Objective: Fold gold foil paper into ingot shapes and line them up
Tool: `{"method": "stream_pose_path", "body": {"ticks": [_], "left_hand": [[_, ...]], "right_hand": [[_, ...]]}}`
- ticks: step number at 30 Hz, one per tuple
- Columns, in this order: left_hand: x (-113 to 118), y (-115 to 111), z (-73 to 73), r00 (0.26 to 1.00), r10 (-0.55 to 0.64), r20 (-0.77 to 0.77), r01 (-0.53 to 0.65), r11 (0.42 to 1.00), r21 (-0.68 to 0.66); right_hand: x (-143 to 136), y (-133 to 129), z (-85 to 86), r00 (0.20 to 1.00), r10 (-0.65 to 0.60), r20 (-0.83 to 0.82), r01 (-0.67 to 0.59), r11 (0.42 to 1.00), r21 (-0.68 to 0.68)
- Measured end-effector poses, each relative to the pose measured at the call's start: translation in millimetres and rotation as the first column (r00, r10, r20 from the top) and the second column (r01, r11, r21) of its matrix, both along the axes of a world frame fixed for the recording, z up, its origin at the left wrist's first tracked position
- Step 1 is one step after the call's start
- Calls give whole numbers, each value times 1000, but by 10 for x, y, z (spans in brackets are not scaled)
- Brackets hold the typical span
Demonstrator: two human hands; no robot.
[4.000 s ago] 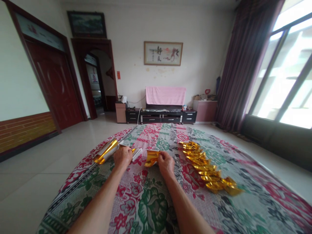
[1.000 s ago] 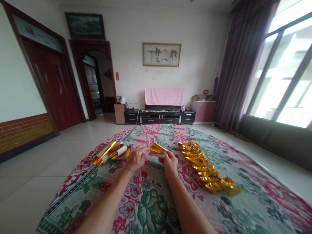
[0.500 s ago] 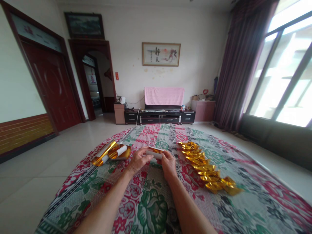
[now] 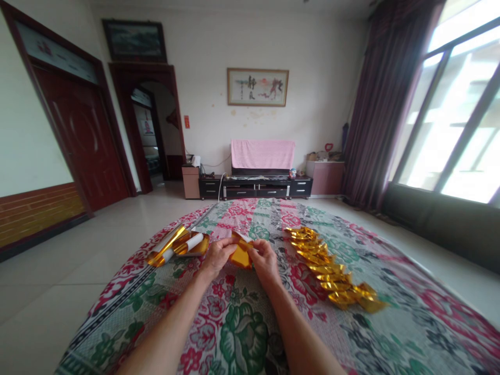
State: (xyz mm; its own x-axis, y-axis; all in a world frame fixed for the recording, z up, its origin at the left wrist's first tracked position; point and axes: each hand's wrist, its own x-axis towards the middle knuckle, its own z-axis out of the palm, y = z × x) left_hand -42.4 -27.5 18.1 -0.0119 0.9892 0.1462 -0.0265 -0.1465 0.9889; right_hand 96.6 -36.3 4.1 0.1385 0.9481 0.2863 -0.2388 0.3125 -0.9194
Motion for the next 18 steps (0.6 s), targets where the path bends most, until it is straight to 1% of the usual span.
{"method": "stream_pose_path", "body": {"ticks": [3, 5, 7, 9, 11, 14, 18], "left_hand": [[-39, 57, -64, 998, 51, -33, -50, 998, 24], [-59, 78, -90, 997, 58, -60, -56, 998, 36], [-64, 69, -84, 997, 31, -75, -29, 999, 27], [-57, 31, -50, 997, -12, -79, 13, 1000, 4], [-46, -18, -6, 995, -36, -88, 35, 999, -5], [-43, -62, 28, 993, -43, -111, 45, 999, 7], [-70, -27, -18, 990, -53, -134, 57, 998, 32]], "right_hand": [[-5, -34, 31, 1000, 11, 7, -11, 1000, -5], [-7, -40, 33, 999, 35, 0, -35, 999, -15], [-9, -38, 25, 996, 91, 3, -91, 995, -35], [-8, -38, 19, 988, 156, 6, -155, 986, -64], [-3, -45, 24, 981, 192, 12, -190, 977, -94], [7, -58, 42, 980, 200, 17, -197, 973, -124], [4, -26, 14, 979, 201, 3, -200, 976, -86]]}}
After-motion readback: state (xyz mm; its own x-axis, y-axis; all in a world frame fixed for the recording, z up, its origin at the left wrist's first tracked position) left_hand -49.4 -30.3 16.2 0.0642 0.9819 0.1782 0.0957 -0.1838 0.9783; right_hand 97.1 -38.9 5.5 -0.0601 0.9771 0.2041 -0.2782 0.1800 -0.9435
